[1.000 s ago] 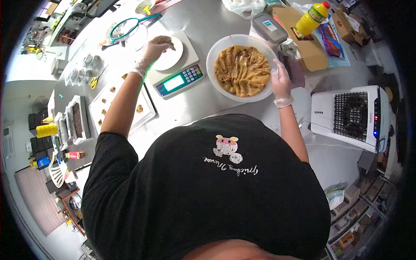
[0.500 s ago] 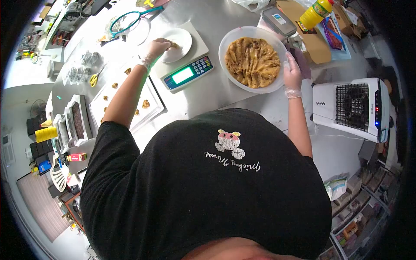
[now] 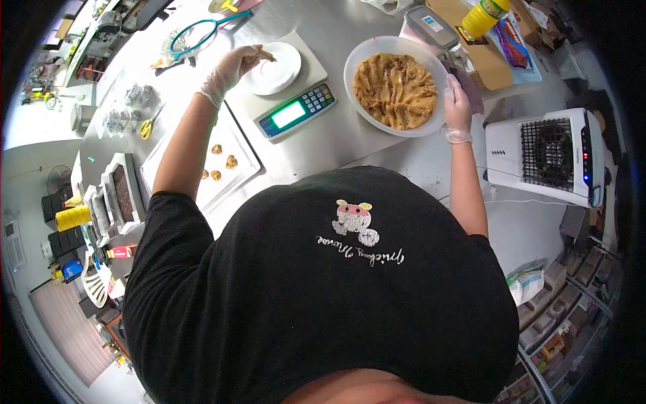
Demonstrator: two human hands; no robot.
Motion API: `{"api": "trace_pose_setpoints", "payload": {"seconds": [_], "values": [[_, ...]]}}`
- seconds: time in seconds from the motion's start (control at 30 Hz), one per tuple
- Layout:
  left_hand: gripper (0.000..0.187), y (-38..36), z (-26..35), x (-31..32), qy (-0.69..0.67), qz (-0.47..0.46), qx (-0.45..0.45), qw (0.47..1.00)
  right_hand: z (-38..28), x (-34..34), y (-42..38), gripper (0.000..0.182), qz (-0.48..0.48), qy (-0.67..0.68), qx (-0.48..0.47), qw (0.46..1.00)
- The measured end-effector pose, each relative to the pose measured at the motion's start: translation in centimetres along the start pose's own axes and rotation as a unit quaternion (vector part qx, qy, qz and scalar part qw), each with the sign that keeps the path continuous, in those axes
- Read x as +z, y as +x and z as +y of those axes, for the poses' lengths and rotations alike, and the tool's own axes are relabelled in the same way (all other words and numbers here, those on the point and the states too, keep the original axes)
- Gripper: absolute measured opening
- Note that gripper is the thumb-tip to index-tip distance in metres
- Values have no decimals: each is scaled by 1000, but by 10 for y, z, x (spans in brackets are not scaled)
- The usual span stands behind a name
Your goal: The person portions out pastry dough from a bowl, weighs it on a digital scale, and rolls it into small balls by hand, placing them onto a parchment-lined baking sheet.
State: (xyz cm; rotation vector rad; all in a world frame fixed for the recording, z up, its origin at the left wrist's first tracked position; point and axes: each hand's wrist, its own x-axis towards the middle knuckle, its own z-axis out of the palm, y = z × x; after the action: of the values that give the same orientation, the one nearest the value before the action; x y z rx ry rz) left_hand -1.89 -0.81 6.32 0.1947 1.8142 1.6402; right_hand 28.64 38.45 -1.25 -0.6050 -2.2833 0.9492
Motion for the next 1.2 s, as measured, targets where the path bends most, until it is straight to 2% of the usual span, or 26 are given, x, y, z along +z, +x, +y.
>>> {"api": "trace_pose_setpoints", "payload": {"seconds": [0.03,0.07,0.1,0.2,0.23,0.27,0.3,0.33,0.37,0.43,0.57,0.63,0.77,0.83,0.87,0.9,0.97,1.0,1.13,1.2], "values": [[40,-2,6,0,-80,-3,-15,997,-1,-1,0,39,-1,-5,2,1000],[47,-6,10,1,-76,-19,-7,997,-2,-1,0,39,-2,-10,4,1000],[47,-6,6,1,-76,-18,-7,997,0,0,-1,39,-3,-10,4,1000],[50,-1,-17,1,92,-46,52,993,3,1,0,38,-2,13,4,1000],[43,5,-27,-1,106,-70,46,991,3,1,1,38,-3,9,3,1000],[36,9,-39,-1,296,-23,90,951,3,1,1,37,-4,4,3,1000],[30,8,-47,4,474,24,130,871,2,1,1,37,-4,4,3,1000],[20,9,-56,5,463,41,174,868,1,1,1,37,-6,2,3,1000],[20,12,-60,5,464,39,176,867,1,0,0,37,-7,0,3,1000],[17,23,-67,0,524,61,198,826,-1,-1,0,38,-13,11,14,1000],[16,36,-73,-8,503,54,199,840,-4,-2,0,41,-21,19,21,999],[16,36,-69,-5,491,81,171,850,1,1,0,40,-14,22,12,1000],[21,21,-46,1,492,76,122,859,-3,-1,-1,39,-8,19,5,1000],[27,16,-36,-7,350,85,53,931,-1,-1,0,40,-7,27,5,1000],[29,13,-32,-11,235,72,15,969,0,0,0,40,-7,35,4,999],[29,14,-31,-18,236,73,14,969,2,0,1,40,-8,36,4,999],[29,16,-28,-32,-22,49,-25,998,7,2,2,41,-11,67,9,998],[24,14,-21,-31,-39,36,-26,998,6,2,2,41,-13,69,9,998],[24,4,-16,-25,-56,61,-42,996,7,2,2,40,-13,44,6,999],[28,-3,-20,-21,-2,63,-20,998,7,2,2,39,-14,53,4,998]]}}
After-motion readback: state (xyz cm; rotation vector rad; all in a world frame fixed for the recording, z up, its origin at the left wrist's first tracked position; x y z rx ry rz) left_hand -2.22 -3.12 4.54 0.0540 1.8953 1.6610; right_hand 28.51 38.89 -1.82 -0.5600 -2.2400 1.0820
